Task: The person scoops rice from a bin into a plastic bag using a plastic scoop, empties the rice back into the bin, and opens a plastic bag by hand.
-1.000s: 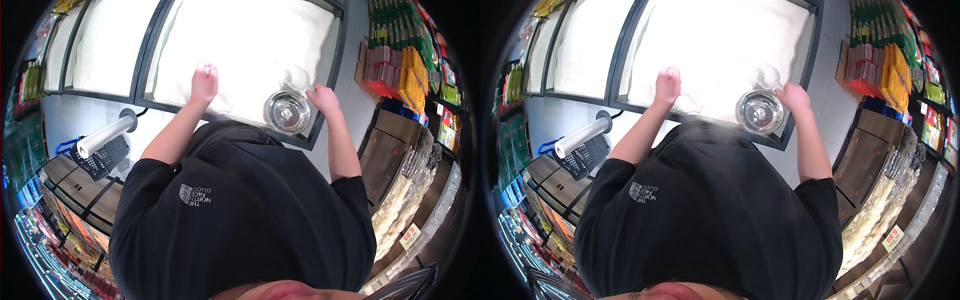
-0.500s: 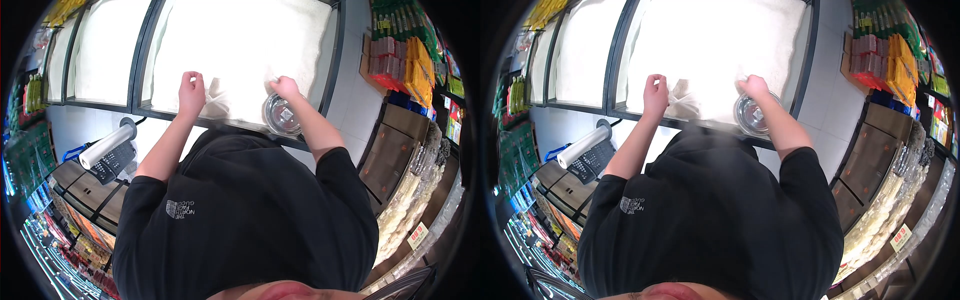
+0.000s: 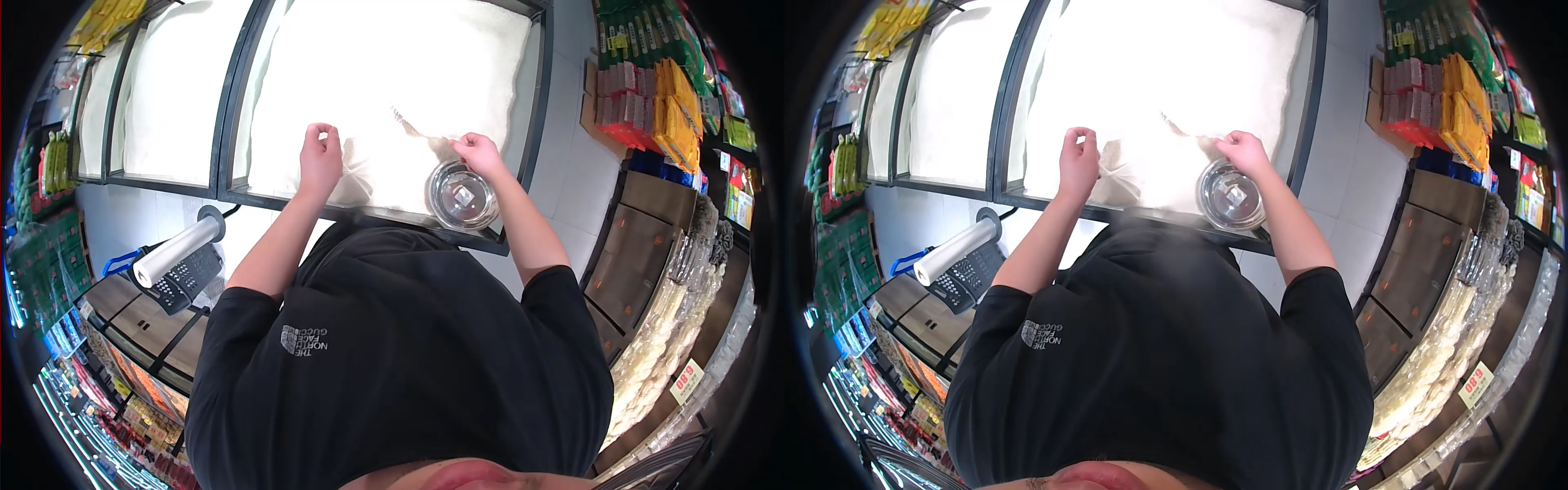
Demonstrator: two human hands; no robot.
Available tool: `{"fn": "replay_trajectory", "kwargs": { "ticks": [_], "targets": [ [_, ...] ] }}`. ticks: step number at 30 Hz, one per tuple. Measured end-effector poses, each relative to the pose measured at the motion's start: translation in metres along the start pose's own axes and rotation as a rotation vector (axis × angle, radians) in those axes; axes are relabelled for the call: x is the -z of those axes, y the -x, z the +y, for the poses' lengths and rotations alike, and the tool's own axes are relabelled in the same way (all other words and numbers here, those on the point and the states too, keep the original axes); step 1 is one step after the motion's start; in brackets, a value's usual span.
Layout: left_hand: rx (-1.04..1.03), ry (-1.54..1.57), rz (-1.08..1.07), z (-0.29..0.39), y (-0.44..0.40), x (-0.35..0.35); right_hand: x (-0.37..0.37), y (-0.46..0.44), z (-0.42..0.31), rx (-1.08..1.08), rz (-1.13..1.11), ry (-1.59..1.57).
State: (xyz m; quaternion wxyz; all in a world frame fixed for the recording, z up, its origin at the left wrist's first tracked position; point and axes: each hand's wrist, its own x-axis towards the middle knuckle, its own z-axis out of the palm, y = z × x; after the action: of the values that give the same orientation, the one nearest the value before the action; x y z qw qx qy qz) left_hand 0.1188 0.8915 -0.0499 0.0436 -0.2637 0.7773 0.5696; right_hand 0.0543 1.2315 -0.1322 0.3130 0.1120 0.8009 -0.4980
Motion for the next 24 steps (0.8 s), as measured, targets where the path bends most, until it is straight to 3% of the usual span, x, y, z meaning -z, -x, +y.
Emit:
{"fn": "replay_trajectory", "kwargs": {
  "ticks": [14, 21, 24],
  "targets": [
    [-0.102, 0.016, 0.031, -0.017, -0.022, -0.012, 0.068, 0.049, -0.094, 0.019, -0.32, 0.354],
    [-0.006, 0.029, -0.015, 0.009, -0.005, -0.006, 0.028, 0.036, -0.158, 0.132, -0.409, 0.643],
    [-0.064, -0.018, 0.021, -0.009, -0.013, -0.011, -0.003, 0.024, -0.181, 0.25, -0.492, 0.817]
  ]
}}
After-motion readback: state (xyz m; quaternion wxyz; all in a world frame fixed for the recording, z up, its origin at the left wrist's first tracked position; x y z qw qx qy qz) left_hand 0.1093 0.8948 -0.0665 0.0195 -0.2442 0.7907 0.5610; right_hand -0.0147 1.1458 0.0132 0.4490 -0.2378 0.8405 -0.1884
